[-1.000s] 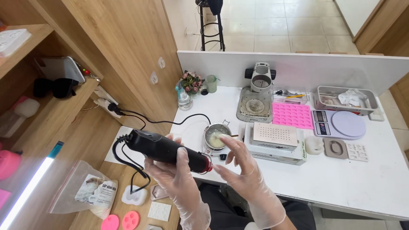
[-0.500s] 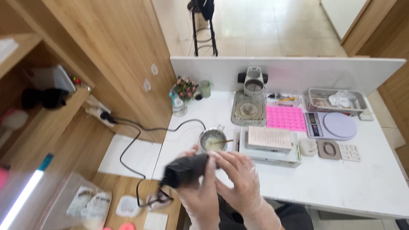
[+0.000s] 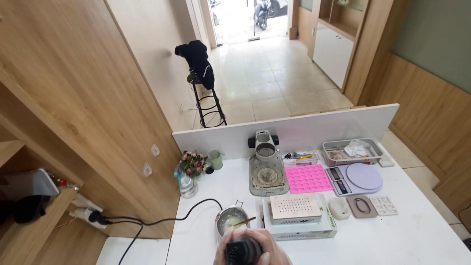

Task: Melting wax in a container using a heating plate and heat gun.

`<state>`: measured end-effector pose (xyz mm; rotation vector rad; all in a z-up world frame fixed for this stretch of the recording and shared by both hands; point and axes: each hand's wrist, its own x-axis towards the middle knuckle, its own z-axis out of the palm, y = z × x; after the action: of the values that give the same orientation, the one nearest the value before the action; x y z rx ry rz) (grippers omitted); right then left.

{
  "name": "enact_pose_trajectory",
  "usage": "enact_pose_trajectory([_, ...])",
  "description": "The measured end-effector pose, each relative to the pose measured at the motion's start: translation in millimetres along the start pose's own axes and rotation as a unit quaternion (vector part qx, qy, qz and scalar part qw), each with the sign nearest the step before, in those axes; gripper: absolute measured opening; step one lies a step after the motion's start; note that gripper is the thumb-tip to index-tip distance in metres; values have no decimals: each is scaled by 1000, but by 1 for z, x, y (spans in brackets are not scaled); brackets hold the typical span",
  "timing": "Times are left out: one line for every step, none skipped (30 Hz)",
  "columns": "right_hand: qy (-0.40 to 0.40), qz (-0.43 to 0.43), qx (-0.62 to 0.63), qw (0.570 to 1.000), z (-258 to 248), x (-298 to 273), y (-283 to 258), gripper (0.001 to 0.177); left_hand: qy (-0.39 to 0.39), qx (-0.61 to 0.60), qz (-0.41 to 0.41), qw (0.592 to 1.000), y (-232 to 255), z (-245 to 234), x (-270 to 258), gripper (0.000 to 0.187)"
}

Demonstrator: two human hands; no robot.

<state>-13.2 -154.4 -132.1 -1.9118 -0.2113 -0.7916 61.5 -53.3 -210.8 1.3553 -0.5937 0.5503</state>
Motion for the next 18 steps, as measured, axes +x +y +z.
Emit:
enact_pose_trajectory([2,-3,-2,1000,2,-5,22,70,-1,-3,3,1000,-2,2,4,54])
enact_pose_trajectory([2,-58,66,996,4,-9,44,76,-11,-30,-40,999,-3,4,8,53])
enact_pose_trajectory([-1,-112,136,984,7,-15,66,82,-21,-55,-84,995,-4,4,11,52])
enact_pose_trajectory([-1,-114,135,984,5,-12,62,82,-20,-56,-82,995,-5,5,13,52])
enact_pose_trajectory([15,-93,114,989,2,-12,56,72,-29,-79,-128,988,-4,4,13,51])
enact_pose_trajectory([31,-72,93,993,0,-11,50,63,-38,-103,-172,979,-4,3,13,50])
enact_pose_trajectory([29,-72,93,993,-4,-10,39,63,-36,-103,-173,979,-3,3,13,50])
enact_pose_trajectory([53,-40,61,996,-8,-9,27,50,-43,-126,-218,967,-2,2,12,49])
enact_pose_trajectory([75,-7,28,997,-13,-9,15,39,-51,-149,-263,952,-1,2,11,48])
enact_pose_trajectory([73,-7,29,997,-15,-9,8,39,-49,-149,-264,952,1,2,10,48])
enact_pose_trajectory([96,26,-3,995,-17,-8,2,33,-56,-171,-307,934,2,1,9,48])
enact_pose_trajectory([119,58,-35,991,-19,-8,-5,35,-62,-193,-350,915,4,0,8,47])
enact_pose_trajectory([117,58,-35,991,-22,-15,18,35,-61,-192,-350,915,6,0,8,47])
enact_pose_trajectory([21,59,-7,998,-25,-22,40,25,-68,-214,-391,892,8,-1,8,46])
enact_pose_trajectory([-76,60,21,995,-27,-29,63,17,-74,-235,-431,868,9,-1,8,45])
enact_pose_trajectory([-77,60,22,995,-31,-32,77,17,-73,-235,-431,868,20,11,5,45])
enact_pose_trajectory([-77,61,15,995,-28,-38,86,19,-114,-297,-210,924,30,23,1,45])
enact_pose_trajectory([-76,61,8,995,-19,-47,90,20,-148,-342,24,928,41,35,-2,46])
